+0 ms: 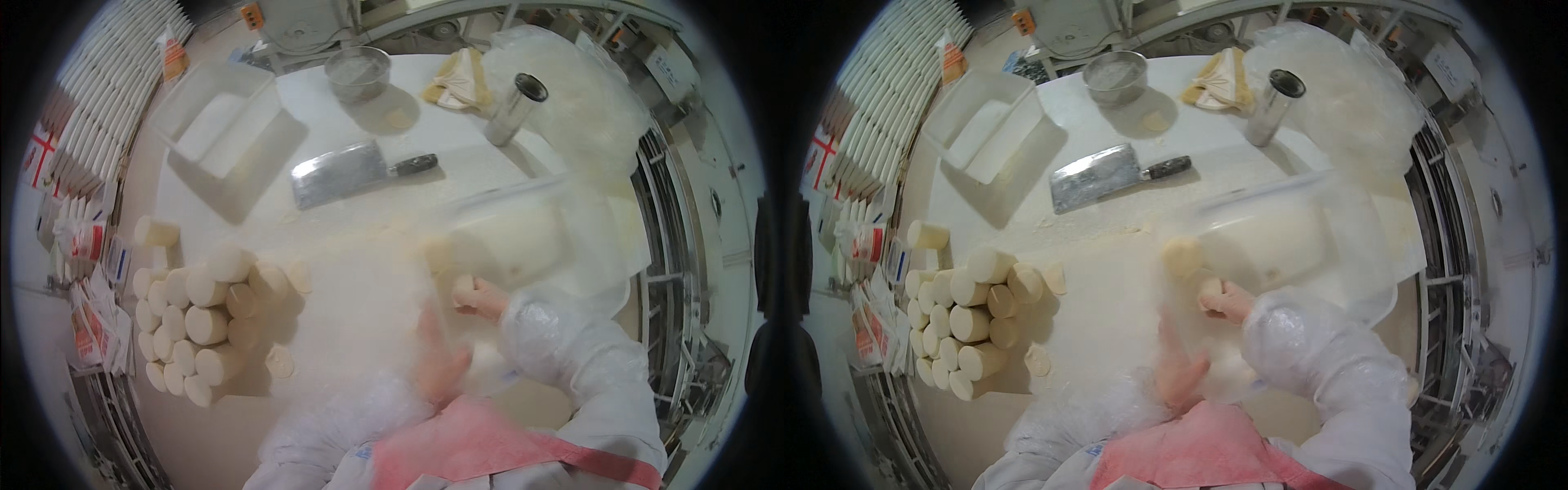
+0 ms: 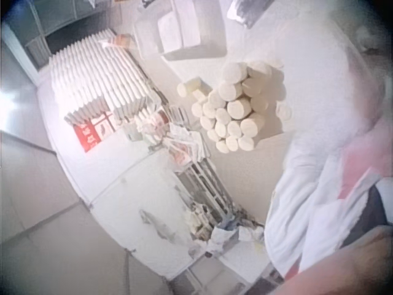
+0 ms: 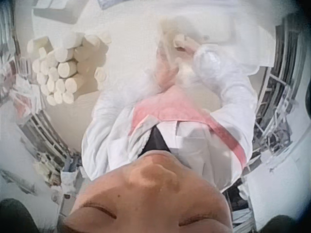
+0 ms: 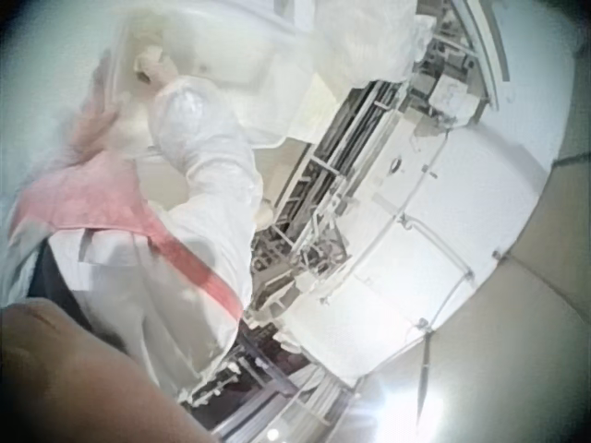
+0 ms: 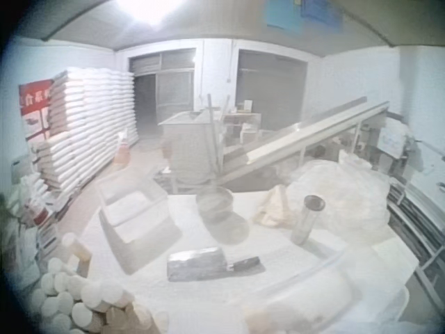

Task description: The person repeatedly picks up small dough pieces from a table, rolls them between both hands to form smooth round balls, and places them into a clear plastic container. The process continues throughout the clip with consistent hand motions.

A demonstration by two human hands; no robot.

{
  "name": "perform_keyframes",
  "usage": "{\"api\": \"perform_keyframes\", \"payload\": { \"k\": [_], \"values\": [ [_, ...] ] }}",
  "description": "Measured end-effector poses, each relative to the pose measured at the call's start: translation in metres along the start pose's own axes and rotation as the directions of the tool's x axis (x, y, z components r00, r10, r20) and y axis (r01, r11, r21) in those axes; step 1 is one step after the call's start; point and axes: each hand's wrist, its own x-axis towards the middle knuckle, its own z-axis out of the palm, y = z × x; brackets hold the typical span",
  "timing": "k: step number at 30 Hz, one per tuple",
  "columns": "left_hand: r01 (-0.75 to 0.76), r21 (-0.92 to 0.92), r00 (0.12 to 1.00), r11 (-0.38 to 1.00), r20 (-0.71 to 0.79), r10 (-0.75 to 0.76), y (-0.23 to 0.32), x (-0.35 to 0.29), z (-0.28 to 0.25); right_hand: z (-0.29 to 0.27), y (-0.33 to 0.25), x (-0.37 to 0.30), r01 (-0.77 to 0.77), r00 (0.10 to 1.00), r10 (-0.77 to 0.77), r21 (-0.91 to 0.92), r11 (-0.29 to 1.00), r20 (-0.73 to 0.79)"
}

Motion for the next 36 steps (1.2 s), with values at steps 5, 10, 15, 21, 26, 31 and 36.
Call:
{"api": "perform_keyframes", "payload": {
  "k": [5,10,15,21,26,31,36],
  "values": [
    [-0.213,-0.126,0.972,0.969,0.075,0.223,-0.02,-0.01,-0.045,0.012,-0.06,-0.027,-0.08,0.965,-0.065,-0.521,0.85,-0.255],
    [0.072,-0.162,0.983,0.984,-0.154,-0.098,-0.075,-0.03,-0.118,0.105,-0.141,-0.018,0.587,0.809,-0.572,-0.143,0.797,0.137],
    [0.153,-0.581,0.754,0.799,-0.454,-0.475,-0.123,-0.014,-0.194,0.265,-0.133,0.089,0.535,0.586,-0.807,-0.782,0.318,0.072],
    [0.237,-0.686,0.852,0.688,-0.193,-0.486,-0.156,0.002,-0.248,0.302,-0.12,0.119,0.19,0.941,-0.287,-0.42,0.887,-0.182],
    [0.072,-0.787,0.929,0.612,-0.17,-0.328,-0.158,0.015,-0.245,0.307,-0.132,0.126,0.123,0.834,-0.478,-0.751,0.648,-0.277],
    [-0.006,-0.908,0.844,0.419,-0.229,-0.485,-0.144,0.023,-0.245,0.321,-0.14,0.133,0.613,0.713,-0.701,-0.457,0.645,-0.033],
    [0.011,-0.892,0.921,0.451,-0.167,-0.351,-0.133,0.02,-0.256,0.325,-0.124,0.115,0.43,0.864,-0.502,-0.491,0.757,-0.017]
  ]
}}
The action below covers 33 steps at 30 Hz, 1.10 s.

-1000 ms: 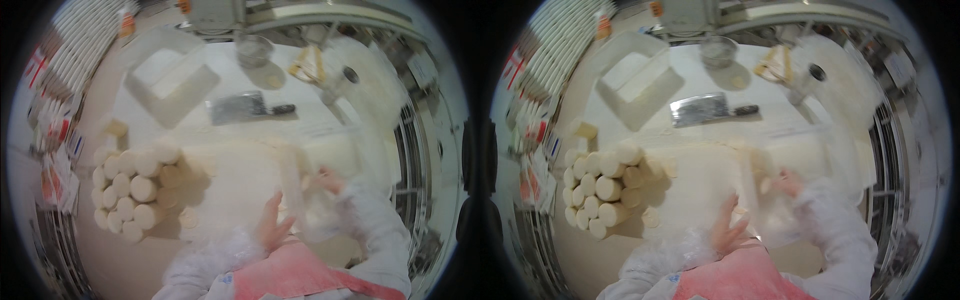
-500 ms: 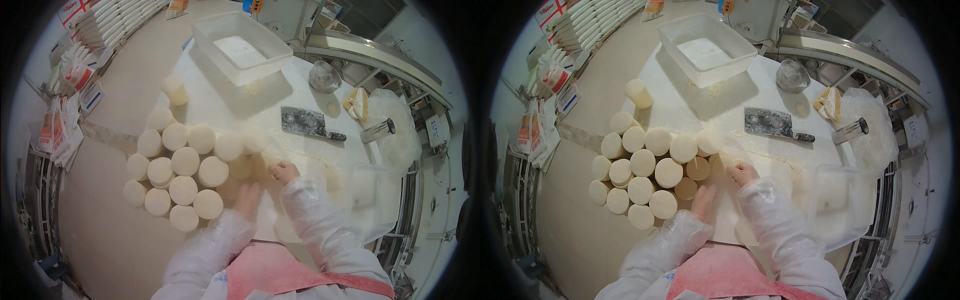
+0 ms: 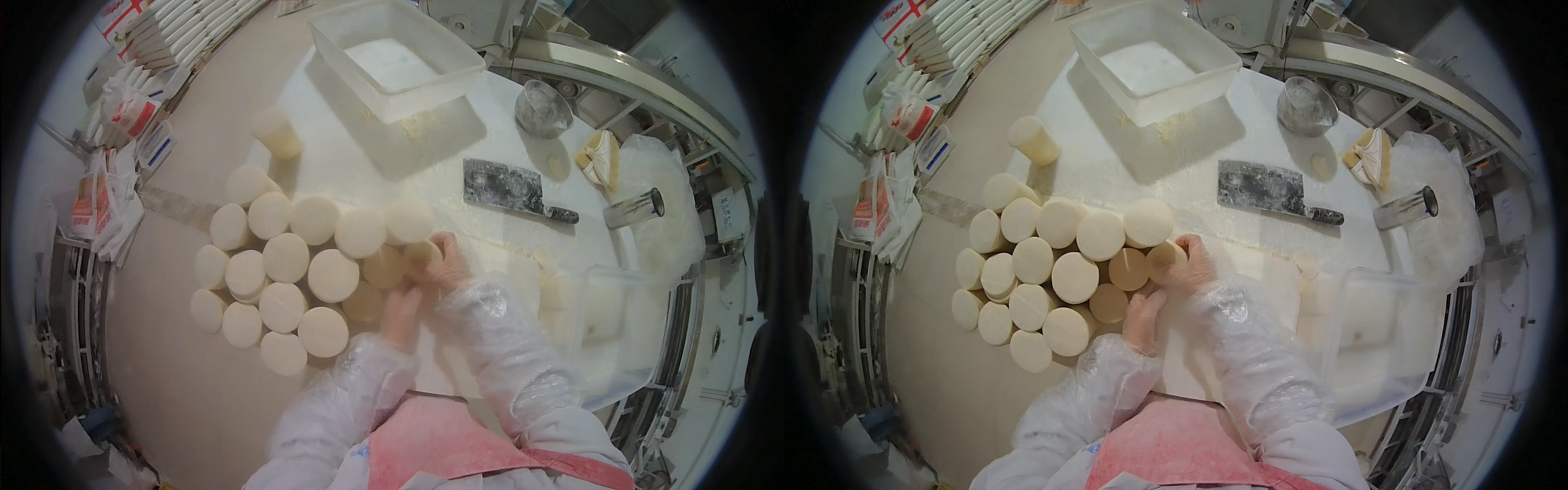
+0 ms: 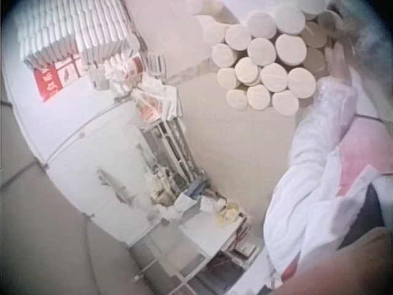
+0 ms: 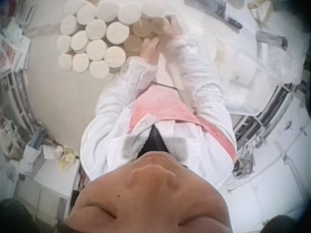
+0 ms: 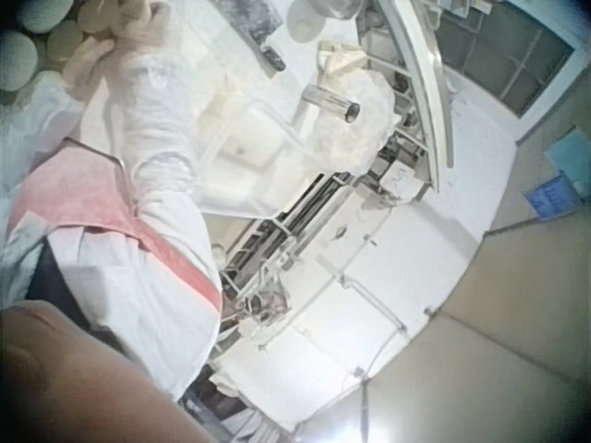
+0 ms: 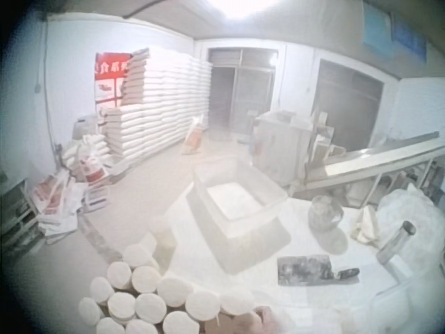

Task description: The person repeatedly picks up small dough pieces from a table, rolls them between both hands to form smooth round balls, and places them into a clear plastic container. The process continues throughout the clip with consistent hand motions.

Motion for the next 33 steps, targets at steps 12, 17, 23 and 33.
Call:
{"api": "perform_keyframes", "payload": {
  "k": [12,17,23,33],
  "values": [
    [0.251,0.342,0.968,0.906,-0.111,-0.226,-0.01,-0.086,-0.002,-0.028,0.034,0.007,0.48,0.624,-0.686,-0.51,0.714,-0.374],
    [0.455,0.245,0.87,0.856,-0.326,-0.369,0.0,-0.083,-0.003,-0.026,0.029,-0.042,0.359,0.708,-0.524,-0.398,0.844,-0.474],
    [-0.106,-0.076,0.991,0.991,0.076,0.112,0.001,-0.076,-0.012,0.012,-0.002,-0.106,0.439,0.897,-0.442,-0.152,0.886,0.013],
    [0.103,-0.344,0.992,0.933,-0.039,-0.124,0.01,-0.099,-0.063,0.071,-0.027,0.015,0.103,0.914,-0.318,-0.617,0.78,-0.25]
  ]
}}
